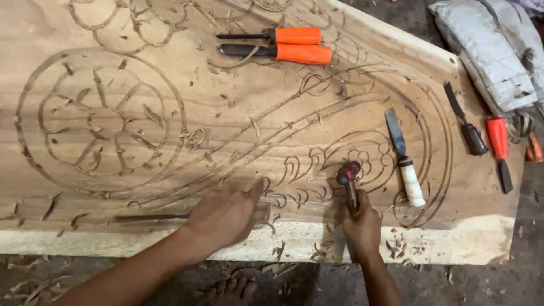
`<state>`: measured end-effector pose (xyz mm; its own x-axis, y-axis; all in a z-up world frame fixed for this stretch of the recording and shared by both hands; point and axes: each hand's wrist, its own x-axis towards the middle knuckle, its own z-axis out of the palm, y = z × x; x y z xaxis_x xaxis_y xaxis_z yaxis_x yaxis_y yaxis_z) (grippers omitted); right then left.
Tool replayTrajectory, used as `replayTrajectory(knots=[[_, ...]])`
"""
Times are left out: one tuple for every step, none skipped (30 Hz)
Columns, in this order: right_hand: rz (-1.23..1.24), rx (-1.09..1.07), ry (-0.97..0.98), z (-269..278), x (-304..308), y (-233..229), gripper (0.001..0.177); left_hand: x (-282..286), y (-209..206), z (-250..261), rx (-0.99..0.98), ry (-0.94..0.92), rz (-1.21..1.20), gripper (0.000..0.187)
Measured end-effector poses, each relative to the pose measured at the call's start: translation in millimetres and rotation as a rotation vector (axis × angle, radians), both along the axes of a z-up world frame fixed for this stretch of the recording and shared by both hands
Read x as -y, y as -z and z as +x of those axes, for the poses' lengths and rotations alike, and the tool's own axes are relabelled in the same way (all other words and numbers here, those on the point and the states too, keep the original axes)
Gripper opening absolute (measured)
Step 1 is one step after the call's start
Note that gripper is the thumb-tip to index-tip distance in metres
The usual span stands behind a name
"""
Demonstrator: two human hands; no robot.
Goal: The person carves a floral design into a wooden board by striking various chisels with a hammer and a mallet. They switch between different tools to refine the intricate patterns while occasionally brushing away wood shavings.
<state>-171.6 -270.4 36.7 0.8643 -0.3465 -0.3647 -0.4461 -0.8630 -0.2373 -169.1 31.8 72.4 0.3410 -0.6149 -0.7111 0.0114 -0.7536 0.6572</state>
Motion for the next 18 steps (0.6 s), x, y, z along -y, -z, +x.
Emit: replayTrajectory(knots=[[0.003,0.0,-0.005,-2,0,1,0.017,1,-4,0,0.0,-0.005,0.003,0.029],[-0.019,0.022,-0.022,-2,0,2,0.019,1,-8,2,0.003,-0.118,0.042,0.047],[-0.04,0.044,-0.04,-1,0,4,0.021,1,-13,4,0.007,-0.232,0.08,0.067],[-0.038,0.052,-0.044,1,-2,3,0.021,15,26,-16,0.015,-0.237,0.081,0.067],[-0.042,0.038,-0.035,3,-3,4,0.025,30,67,-36,0.195,-0.022,-0.156,0.054],[-0.056,0.007,-0.026,-2,-1,2,0.029,50,107,-61,0.359,0.19,-0.401,0.055],[-0.063,-0.003,-0.031,-4,4,5,0.029,43,70,-51,0.351,0.182,-0.409,0.055],[-0.084,0.04,-0.074,-4,7,10,0.026,34,34,-37,0.256,-0.016,-0.421,0.049],[-0.104,0.084,-0.117,-3,10,14,0.024,25,-3,-22,0.158,-0.212,-0.429,0.045],[-0.102,0.09,-0.115,-3,10,15,0.024,19,3,-19,0.163,-0.208,-0.427,0.045],[-0.101,0.097,-0.115,-3,10,16,0.025,12,9,-15,0.15,-0.561,-0.733,0.027],[-0.106,0.096,-0.125,-3,12,15,0.026,8,16,-15,0.124,-0.927,-1.042,0.011],[-0.11,0.094,-0.132,-3,14,15,0.026,7,26,-13,0.124,-0.935,-1.044,0.011],[-0.105,0.079,-0.12,-3,15,17,0.026,4,36,-10,0.401,-1.212,-1.384,0.012],[-0.1,0.064,-0.107,-2,16,19,0.026,1,47,-6,0.71,-1.465,-1.718,0.015],[-0.097,0.067,-0.105,-2,14,18,0.026,-1,52,-9,0.713,-1.46,-1.719,0.015],[-0.075,0.075,-0.113,-2,13,17,0.025,-3,59,-11,0.734,-1.56,-1.745,0.006],[-0.059,0.077,-0.127,-3,14,15,0.023,-3,65,-15,0.753,-1.675,-1.767,0.007]])
